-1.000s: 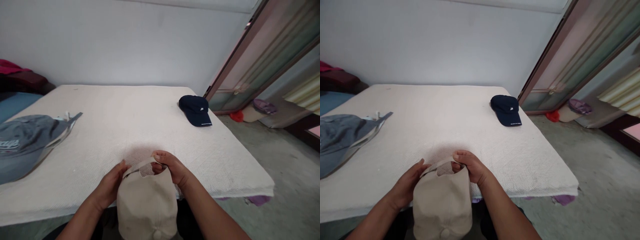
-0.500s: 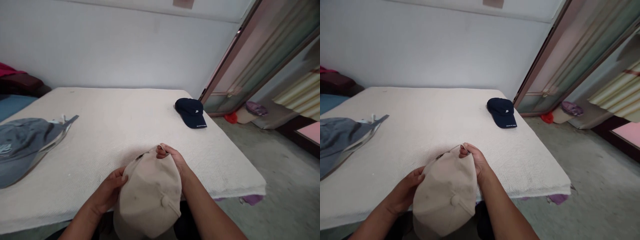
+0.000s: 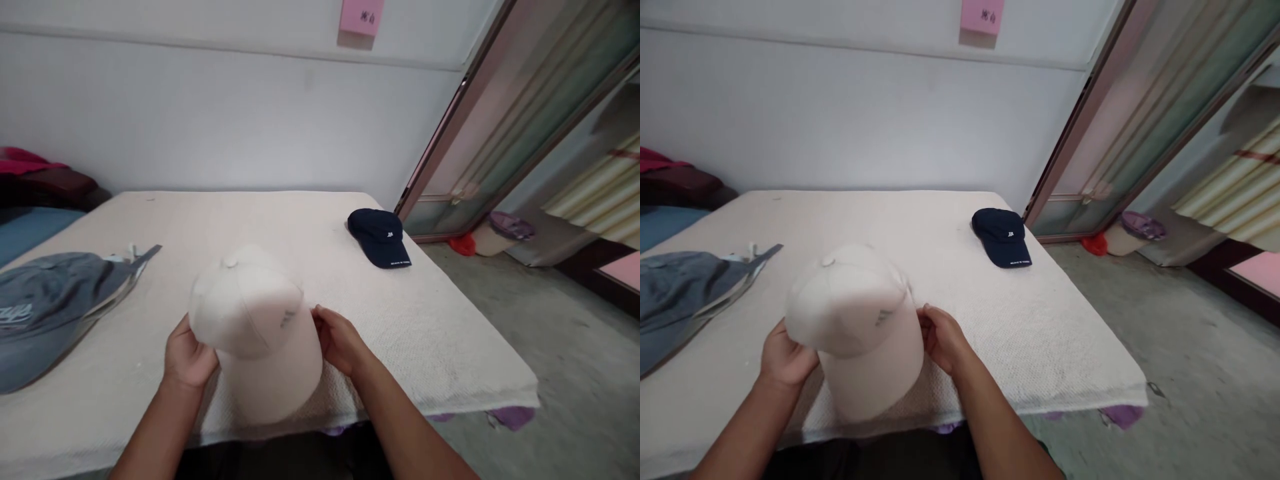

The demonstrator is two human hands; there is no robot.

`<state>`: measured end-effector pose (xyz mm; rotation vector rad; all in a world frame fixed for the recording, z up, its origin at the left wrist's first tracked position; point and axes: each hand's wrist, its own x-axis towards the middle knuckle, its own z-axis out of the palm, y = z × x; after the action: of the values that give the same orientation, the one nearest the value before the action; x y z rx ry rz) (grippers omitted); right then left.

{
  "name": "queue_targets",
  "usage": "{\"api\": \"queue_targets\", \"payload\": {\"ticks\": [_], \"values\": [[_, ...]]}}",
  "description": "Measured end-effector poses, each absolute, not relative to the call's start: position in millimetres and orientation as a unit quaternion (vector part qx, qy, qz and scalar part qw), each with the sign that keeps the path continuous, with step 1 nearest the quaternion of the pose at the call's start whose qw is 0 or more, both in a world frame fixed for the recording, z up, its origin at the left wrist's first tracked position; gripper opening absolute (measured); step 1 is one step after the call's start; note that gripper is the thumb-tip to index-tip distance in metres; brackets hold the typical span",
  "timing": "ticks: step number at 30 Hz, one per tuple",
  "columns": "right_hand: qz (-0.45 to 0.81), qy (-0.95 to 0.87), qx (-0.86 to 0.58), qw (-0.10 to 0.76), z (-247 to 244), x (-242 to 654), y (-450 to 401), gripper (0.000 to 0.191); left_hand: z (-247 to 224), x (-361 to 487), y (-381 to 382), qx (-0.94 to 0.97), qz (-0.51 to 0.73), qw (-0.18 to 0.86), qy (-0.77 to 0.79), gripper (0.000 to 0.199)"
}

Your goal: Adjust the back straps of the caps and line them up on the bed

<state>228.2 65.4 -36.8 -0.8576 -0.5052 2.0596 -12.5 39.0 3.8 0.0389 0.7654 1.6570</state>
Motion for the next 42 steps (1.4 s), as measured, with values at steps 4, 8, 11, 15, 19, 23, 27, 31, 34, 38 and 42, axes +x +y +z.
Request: {"api": "queue_targets", "payload": {"ticks": [4,8,11,15,19,23,27,31,34,38,42], "values": [[0.848,-0.264,-0.318,0.331,-31.1,231.3,57.2,0.041,1.0,-20.0,49.9,0.01,0.746,0.606,0.277,0.05],[0.843,-0.332,-0.272,0.324,-24.1,227.9,50.6,0.035,-8.9,-25.7,52.4,-0.002,0.748,0.602,0.279,0.05],[0.837,-0.3,-0.292,0.352,-25.0,215.9,49.0,0.033,-14.7,-24.7,51.7,0.013,0.738,0.615,0.278,0.05],[0.852,-0.194,-0.309,0.376,-31.4,197.6,50.6,0.034,-21.8,-24.6,52.8,0.038,0.73,0.623,0.28,0.048],[0.862,-0.159,-0.304,0.373,-35.7,192.1,57.4,0.034,-26.0,-27.3,58.1,0.035,0.728,0.626,0.278,0.046],[0.839,-0.206,-0.283,0.416,-35.4,203.2,72.9,0.037,-22.3,-19.3,60.0,-0.027,0.72,0.631,0.288,0.037],[0.787,-0.208,-0.284,0.506,-31.8,226.0,103.1,0.034,-20.8,-5.0,56.6,-0.058,0.677,0.67,0.299,0.035],[0.726,-0.193,-0.297,0.59,-31.6,252.2,150.3,0.034,-23.7,4.8,55.1,-0.046,0.655,0.692,0.298,0.025],[0.696,-0.183,-0.305,0.624,-40.7,269.2,186.6,0.032,-24.3,11.8,55.2,-0.034,0.643,0.696,0.317,0.025],[0.691,-0.165,-0.349,0.612,-61.0,282.7,216.1,0.023,-24.3,20.6,55.0,-0.015,0.618,0.701,0.356,0.02],[0.689,-0.158,-0.387,0.593,-72.8,285.2,222.5,0.016,-25.1,23.2,55.9,-0.009,0.606,0.705,0.369,0.017]]}}
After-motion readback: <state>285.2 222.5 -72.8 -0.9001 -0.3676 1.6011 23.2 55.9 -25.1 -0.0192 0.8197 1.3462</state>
